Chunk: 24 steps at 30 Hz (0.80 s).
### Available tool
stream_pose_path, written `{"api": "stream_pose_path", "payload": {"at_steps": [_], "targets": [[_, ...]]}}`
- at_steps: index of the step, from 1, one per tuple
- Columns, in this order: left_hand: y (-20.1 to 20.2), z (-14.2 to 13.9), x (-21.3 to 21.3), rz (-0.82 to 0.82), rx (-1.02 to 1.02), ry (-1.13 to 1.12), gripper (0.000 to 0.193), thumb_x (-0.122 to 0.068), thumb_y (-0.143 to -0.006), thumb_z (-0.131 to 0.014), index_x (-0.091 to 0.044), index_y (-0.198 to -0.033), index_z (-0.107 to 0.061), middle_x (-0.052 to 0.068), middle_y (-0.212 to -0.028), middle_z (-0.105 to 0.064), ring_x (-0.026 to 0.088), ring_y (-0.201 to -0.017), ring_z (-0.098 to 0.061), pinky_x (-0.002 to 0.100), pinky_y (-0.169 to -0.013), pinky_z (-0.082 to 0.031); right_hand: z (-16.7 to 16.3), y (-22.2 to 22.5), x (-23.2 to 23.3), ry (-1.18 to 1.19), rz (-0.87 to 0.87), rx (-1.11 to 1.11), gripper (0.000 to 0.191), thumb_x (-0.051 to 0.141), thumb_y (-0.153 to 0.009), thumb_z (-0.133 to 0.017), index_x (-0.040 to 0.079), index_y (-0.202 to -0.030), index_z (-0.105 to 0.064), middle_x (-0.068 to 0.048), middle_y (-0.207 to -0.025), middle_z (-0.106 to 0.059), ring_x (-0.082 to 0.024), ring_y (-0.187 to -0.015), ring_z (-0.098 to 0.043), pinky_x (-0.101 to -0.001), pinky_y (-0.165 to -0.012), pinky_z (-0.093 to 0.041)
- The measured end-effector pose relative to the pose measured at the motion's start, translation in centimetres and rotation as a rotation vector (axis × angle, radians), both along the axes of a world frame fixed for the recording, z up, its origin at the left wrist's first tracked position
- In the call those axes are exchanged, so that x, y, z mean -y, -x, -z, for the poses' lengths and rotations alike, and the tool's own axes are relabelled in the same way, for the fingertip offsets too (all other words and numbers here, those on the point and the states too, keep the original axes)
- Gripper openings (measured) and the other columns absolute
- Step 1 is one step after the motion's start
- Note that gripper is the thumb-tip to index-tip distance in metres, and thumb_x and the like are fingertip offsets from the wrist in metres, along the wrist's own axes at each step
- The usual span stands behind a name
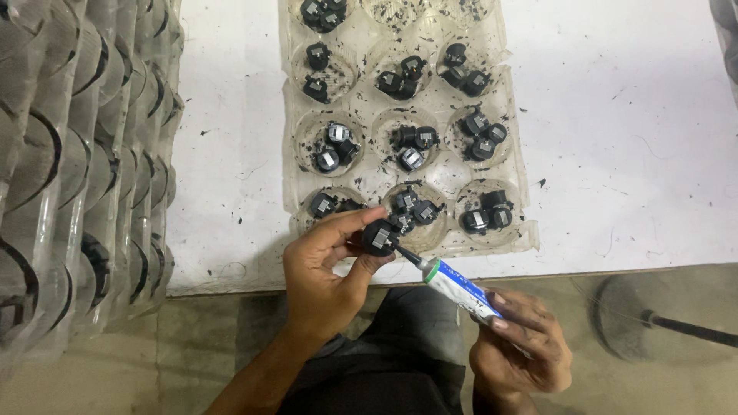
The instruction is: The person sits at a workbench and applies adhesive from a squeeze tube to small black electrical components arranged in a plastic tray, picking each component by hand, dispensing adhesive onto it, and placing it back in the tray. At one point the person retrieves a tube from a cardboard box on the floor before resuming application.
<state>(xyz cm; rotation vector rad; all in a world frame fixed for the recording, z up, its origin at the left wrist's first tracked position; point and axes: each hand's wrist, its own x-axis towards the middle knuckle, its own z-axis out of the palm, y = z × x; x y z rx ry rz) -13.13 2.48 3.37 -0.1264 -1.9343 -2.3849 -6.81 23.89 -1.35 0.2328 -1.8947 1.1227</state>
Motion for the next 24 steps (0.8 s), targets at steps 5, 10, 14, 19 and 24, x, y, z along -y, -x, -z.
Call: {"api": "stream_pose_path", "payload": {"at_steps": [5, 10, 14, 19, 24], "targets": [[0.1, 0.2, 0.0, 0.024, -0.011, 0.071, 0.045, 0.02, -0.084, -0.068, 0.006, -0.127, -0.067, 0.016, -0.126, -0.067, 0.02, -0.11, -0.073, 0.033, -0.093, -0.063, -1.3, 0.1, 0.0, -0.158, 0.021, 0.054, 0.023, -0.011, -0.09, -0.076, 0.004, -0.087, -0.059, -0.018, -0.09, -0.072, -0.033, -0.091, -0.075, -0.037, -0.076, -0.064], [0.0, 0.5, -0.1, 0.062, 0.03, 0.03, 0.047, 0.019, -0.084, -0.071, 0.005, -0.128, -0.067, 0.015, -0.122, -0.067, 0.018, -0.106, -0.072, 0.031, -0.093, -0.067, -1.3, 1.1, -0.7, -0.112, -0.062, -0.072, 0.013, 0.001, -0.093, -0.073, 0.002, -0.085, -0.062, -0.017, -0.084, -0.072, -0.029, -0.083, -0.075, -0.0357, -0.071, -0.064], [-0.1, 0.6, -0.2, 0.074, 0.046, 0.021, 0.047, 0.017, -0.083, -0.073, 0.005, -0.129, -0.067, 0.014, -0.122, -0.068, 0.018, -0.106, -0.073, 0.031, -0.093, -0.068, -1.3, 0.8, -0.8, -0.081, -0.073, -0.062, 0.013, 0.005, -0.089, -0.074, 0.002, -0.084, -0.062, -0.017, -0.081, -0.071, -0.029, -0.081, -0.075, -0.0326, -0.067, -0.063], [-0.1, 0.7, -0.3, 0.079, 0.046, 0.019, 0.047, 0.016, -0.084, -0.073, 0.004, -0.129, -0.066, 0.014, -0.124, -0.067, 0.018, -0.107, -0.073, 0.031, -0.093, -0.068, -1.0, 0.5, -0.8, -0.083, -0.052, -0.059, 0.015, 0.003, -0.091, -0.075, 0.002, -0.084, -0.062, -0.017, -0.081, -0.071, -0.028, -0.08, -0.074, -0.0315, -0.066, -0.061], [-0.2, 1.0, -0.4, 0.059, 0.041, 0.04, 0.047, 0.015, -0.086, -0.074, 0.004, -0.13, -0.066, 0.014, -0.124, -0.068, 0.017, -0.107, -0.073, 0.031, -0.094, -0.067, -1.0, 0.5, -1.0, -0.1, -0.052, -0.074, 0.015, 0.005, -0.092, -0.074, 0.003, -0.084, -0.062, -0.016, -0.081, -0.071, -0.028, -0.08, -0.074, -0.0311, -0.066, -0.061]]}}
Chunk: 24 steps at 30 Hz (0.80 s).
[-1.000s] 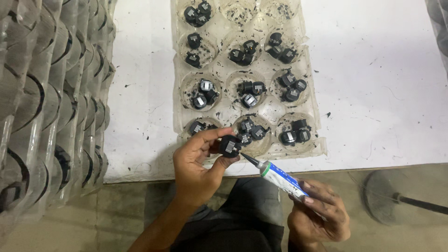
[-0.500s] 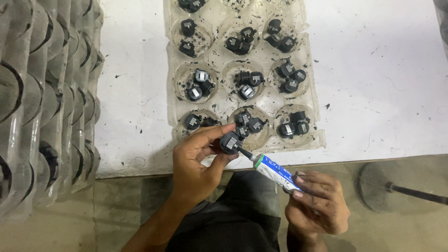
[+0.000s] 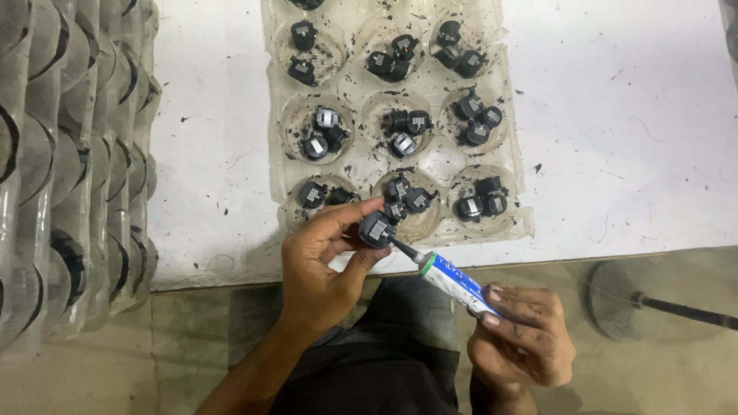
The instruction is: The person sits at a workbench and applies adhesive from a squeeze tube to small black electrical components arranged in a plastic tray, picking each component by hand, dispensing adhesive onto it, and placing it back in the tray. At one point the person retrieves a tube from a cardboard box on the floor before resuming application.
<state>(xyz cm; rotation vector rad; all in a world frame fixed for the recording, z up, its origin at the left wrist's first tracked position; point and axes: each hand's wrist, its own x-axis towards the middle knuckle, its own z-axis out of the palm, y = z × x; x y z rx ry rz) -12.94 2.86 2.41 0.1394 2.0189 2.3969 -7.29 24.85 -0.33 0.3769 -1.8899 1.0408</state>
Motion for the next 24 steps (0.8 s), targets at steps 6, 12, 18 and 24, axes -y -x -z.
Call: {"api": "stream_pose_path", "payload": {"at_steps": [6, 12, 18, 24], "targets": [[-0.3, 0.7, -0.1, -0.021, -0.017, -0.007, 0.047, 0.012, -0.086, -0.075, 0.004, -0.132, -0.065, 0.014, -0.126, -0.07, 0.017, -0.111, -0.072, 0.031, -0.096, -0.065, 0.0, 0.0, 0.2, 0.018, 0.016, -0.013, 0.018, 0.013, -0.092, -0.073, 0.003, -0.081, -0.062, -0.015, -0.077, -0.071, -0.026, -0.075, -0.074, -0.0315, -0.065, -0.061], [-0.6, 2.3, -0.6, 0.012, 0.062, -0.204, 0.049, 0.01, -0.088, -0.075, 0.004, -0.135, -0.062, 0.012, -0.12, -0.074, 0.016, -0.108, -0.072, 0.03, -0.097, -0.062, 0.1, -0.3, 0.4, -0.016, 0.013, 0.013, 0.013, -0.002, -0.094, -0.072, 0.003, -0.088, -0.061, -0.015, -0.083, -0.071, -0.027, -0.078, -0.074, -0.0312, -0.066, -0.06], [-1.6, 3.4, -1.1, 0.127, 0.221, -0.399, 0.047, -0.004, -0.093, -0.077, 0.005, -0.137, -0.063, 0.008, -0.11, -0.073, 0.014, -0.098, -0.07, 0.028, -0.09, -0.06, 0.9, -0.4, 1.0, 0.113, 0.081, -0.022, 0.022, -0.002, -0.094, -0.078, 0.004, -0.097, -0.057, -0.015, -0.094, -0.07, -0.026, -0.087, -0.072, -0.031, -0.068, -0.065], [-2.1, 3.7, -1.2, 0.196, 0.24, -0.449, 0.056, -0.023, -0.094, -0.079, 0.007, -0.138, -0.061, 0.007, -0.116, -0.073, 0.013, -0.095, -0.07, 0.028, -0.089, -0.059, 1.0, -0.7, 0.7, 0.123, 0.027, -0.012, 0.019, 0.004, -0.098, -0.075, 0.004, -0.096, -0.056, -0.014, -0.09, -0.069, -0.024, -0.082, -0.072, -0.0307, -0.066, -0.063]]}}
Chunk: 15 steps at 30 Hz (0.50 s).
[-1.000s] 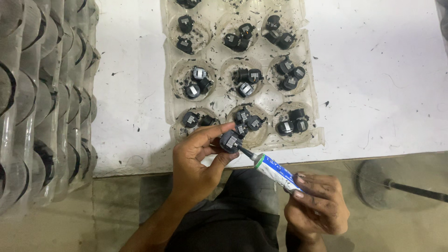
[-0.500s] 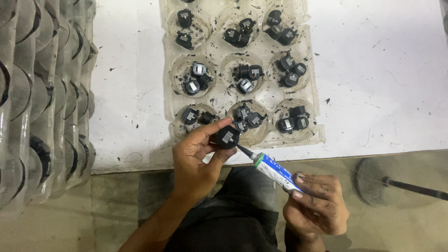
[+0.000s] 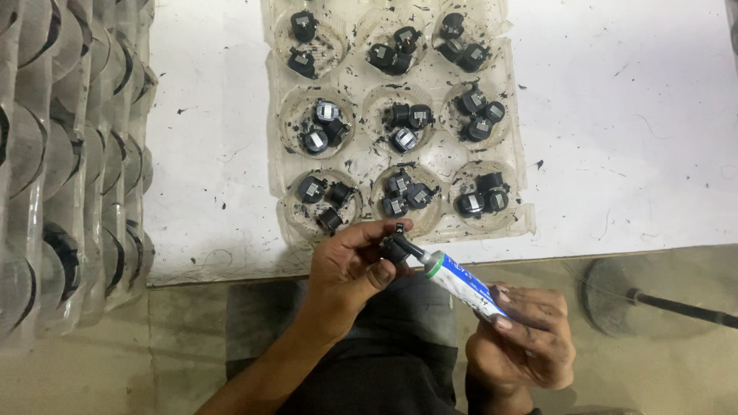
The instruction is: The person sits at a workbench and applies adhesive from a squeeze tube to small black electrical components arranged in a plastic tray, picking each component by hand, dispensing adhesive onto it, and placing it back in the tray. At one point the person retrieves a tube from a cardboard box on the floor before resuming application.
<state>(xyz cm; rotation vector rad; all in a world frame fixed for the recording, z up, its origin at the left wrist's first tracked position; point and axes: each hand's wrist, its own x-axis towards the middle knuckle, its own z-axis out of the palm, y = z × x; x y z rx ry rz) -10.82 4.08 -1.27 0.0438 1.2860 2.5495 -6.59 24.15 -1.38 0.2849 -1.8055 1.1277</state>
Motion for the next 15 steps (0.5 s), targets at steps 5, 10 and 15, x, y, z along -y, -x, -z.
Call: {"api": "stream_pose_path", "payload": {"at_steps": [5, 10, 15], "targets": [[-0.1, 0.2, 0.0, 0.022, 0.014, 0.005, 0.057, -0.026, -0.095, -0.078, 0.008, -0.137, -0.063, 0.008, -0.106, -0.074, 0.014, -0.09, -0.07, 0.031, -0.087, -0.061, -0.1, 0.2, -0.1, -0.046, 0.008, 0.018, 0.017, 0.012, -0.101, -0.071, 0.004, -0.095, -0.057, -0.015, -0.086, -0.068, -0.027, -0.078, -0.072, -0.0296, -0.064, -0.06], [-0.2, 0.5, 0.0, 0.034, 0.064, -0.104, 0.058, -0.026, -0.096, -0.076, 0.009, -0.139, -0.06, 0.009, -0.103, -0.073, 0.014, -0.089, -0.07, 0.033, -0.087, -0.061, -0.4, -0.1, 0.1, -0.028, 0.021, 0.064, 0.016, 0.003, -0.096, -0.072, 0.004, -0.094, -0.056, -0.014, -0.085, -0.068, -0.026, -0.078, -0.071, -0.0295, -0.063, -0.059], [-0.1, 0.6, 0.1, 0.053, 0.081, -0.172, 0.057, -0.024, -0.099, -0.074, 0.01, -0.141, -0.057, 0.009, -0.099, -0.071, 0.015, -0.089, -0.069, 0.034, -0.088, -0.06, -1.0, -0.3, 0.4, -0.023, 0.031, 0.136, 0.023, -0.006, -0.096, -0.074, 0.005, -0.097, -0.055, -0.015, -0.09, -0.068, -0.026, -0.081, -0.071, -0.0313, -0.067, -0.061]]}}
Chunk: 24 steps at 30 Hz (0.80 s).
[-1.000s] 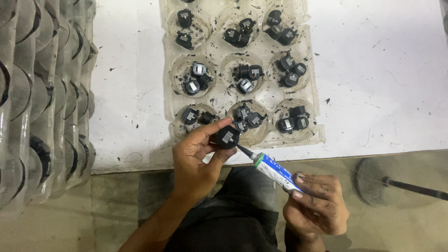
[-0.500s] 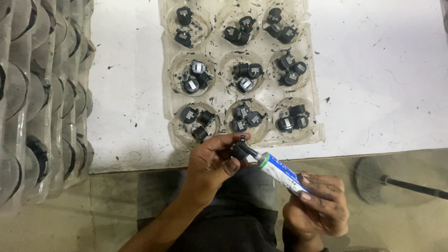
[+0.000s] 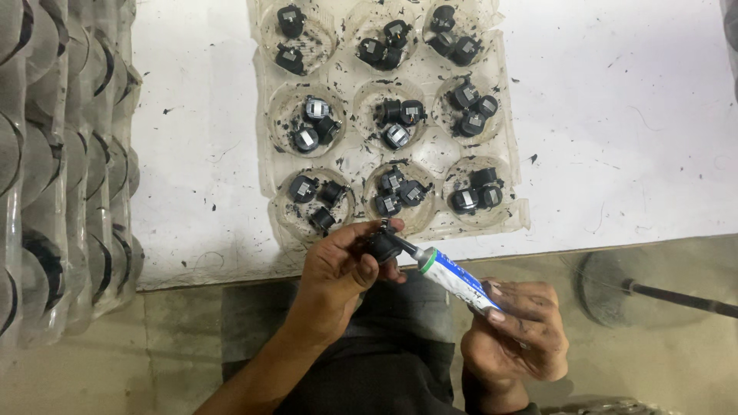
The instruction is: The person sits at a workbench and applies adhesive from a squeeze tube to small black electrical components arranged in a plastic tray, picking each component by hand, dispensing adhesive onto it, and placing it back in the tray. At one point the person retrieves a tube from a cardboard box on the floor before resuming application.
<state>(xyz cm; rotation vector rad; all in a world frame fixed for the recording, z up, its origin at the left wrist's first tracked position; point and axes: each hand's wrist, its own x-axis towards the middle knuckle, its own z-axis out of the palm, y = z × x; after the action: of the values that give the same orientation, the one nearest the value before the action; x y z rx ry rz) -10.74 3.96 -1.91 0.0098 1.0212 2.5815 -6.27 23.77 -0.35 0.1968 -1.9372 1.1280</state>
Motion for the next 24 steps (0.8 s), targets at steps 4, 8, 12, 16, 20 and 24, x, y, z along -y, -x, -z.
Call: {"api": "stream_pose_path", "payload": {"at_steps": [4, 8, 12, 16, 20, 24], "targets": [[-0.2, 0.1, 0.0, 0.006, 0.009, -0.055, 0.057, -0.025, -0.1, -0.072, 0.011, -0.141, -0.057, 0.009, -0.099, -0.07, 0.015, -0.089, -0.068, 0.034, -0.086, -0.06, -0.2, -0.1, 0.0, 0.03, -0.024, 0.013, 0.022, -0.007, -0.091, -0.072, 0.005, -0.096, -0.055, -0.015, -0.091, -0.07, -0.025, -0.08, -0.072, -0.033, -0.068, -0.061], [0.5, 0.1, 0.0, -0.013, 0.023, -0.08, 0.049, -0.018, -0.101, -0.074, 0.009, -0.14, -0.061, 0.01, -0.099, -0.07, 0.016, -0.088, -0.067, 0.032, -0.082, -0.059, 0.6, -0.2, -0.5, 0.052, -0.024, 0.034, 0.026, -0.008, -0.091, -0.076, 0.004, -0.099, -0.054, -0.017, -0.094, -0.069, -0.025, -0.085, -0.071, -0.0335, -0.073, -0.062], [5.7, -0.3, 1.7, -0.288, -0.232, 0.401, 0.039, 0.003, -0.087, -0.08, 0.005, -0.123, -0.066, 0.014, -0.109, -0.073, 0.019, -0.097, -0.072, 0.031, -0.086, -0.066, 1.8, -0.2, -1.6, 0.248, 0.045, -0.056, 0.026, -0.006, -0.099, -0.081, 0.003, -0.105, -0.057, -0.015, -0.094, -0.07, -0.022, -0.091, -0.07, -0.0313, -0.079, -0.056], [16.0, -1.0, 5.8, -0.438, -0.397, 0.82, 0.04, 0.003, -0.084, -0.084, -0.001, -0.119, -0.066, 0.011, -0.115, -0.075, 0.018, -0.105, -0.079, 0.028, -0.085, -0.065, 2.4, -0.4, -2.6, 0.338, 0.022, -0.104, 0.03, 0.0, -0.098, -0.086, 0.004, -0.108, -0.058, -0.014, -0.098, -0.069, -0.021, -0.092, -0.067, -0.0294, -0.08, -0.052], [22.3, -0.9, 7.8, -0.392, -0.492, 1.326, 0.036, -0.01, -0.079, -0.086, -0.01, -0.113, -0.074, 0.001, -0.104, -0.077, 0.014, -0.086, -0.078, 0.026, -0.071, -0.061, 2.5, -0.4, -2.8, 0.32, 0.039, -0.082, 0.03, 0.002, -0.097, -0.086, 0.004, -0.105, -0.057, -0.015, -0.1, -0.07, -0.021, -0.092, -0.065, -0.0291, -0.08, -0.052], [26.4, 0.6, 8.2, -0.572, -1.05, 1.908, 0.035, -0.021, -0.068, -0.099, -0.015, -0.1, -0.084, 0.007, -0.087, -0.07, 0.027, -0.083, -0.065, 0.042, -0.07, -0.052, 2.6, -0.3, -2.7, 0.299, 0.044, -0.06, 0.03, 0.001, -0.096, -0.085, 0.004, -0.107, -0.058, -0.017, -0.1, -0.07, -0.023, -0.095, -0.069, -0.0306, -0.08, -0.053]]}}
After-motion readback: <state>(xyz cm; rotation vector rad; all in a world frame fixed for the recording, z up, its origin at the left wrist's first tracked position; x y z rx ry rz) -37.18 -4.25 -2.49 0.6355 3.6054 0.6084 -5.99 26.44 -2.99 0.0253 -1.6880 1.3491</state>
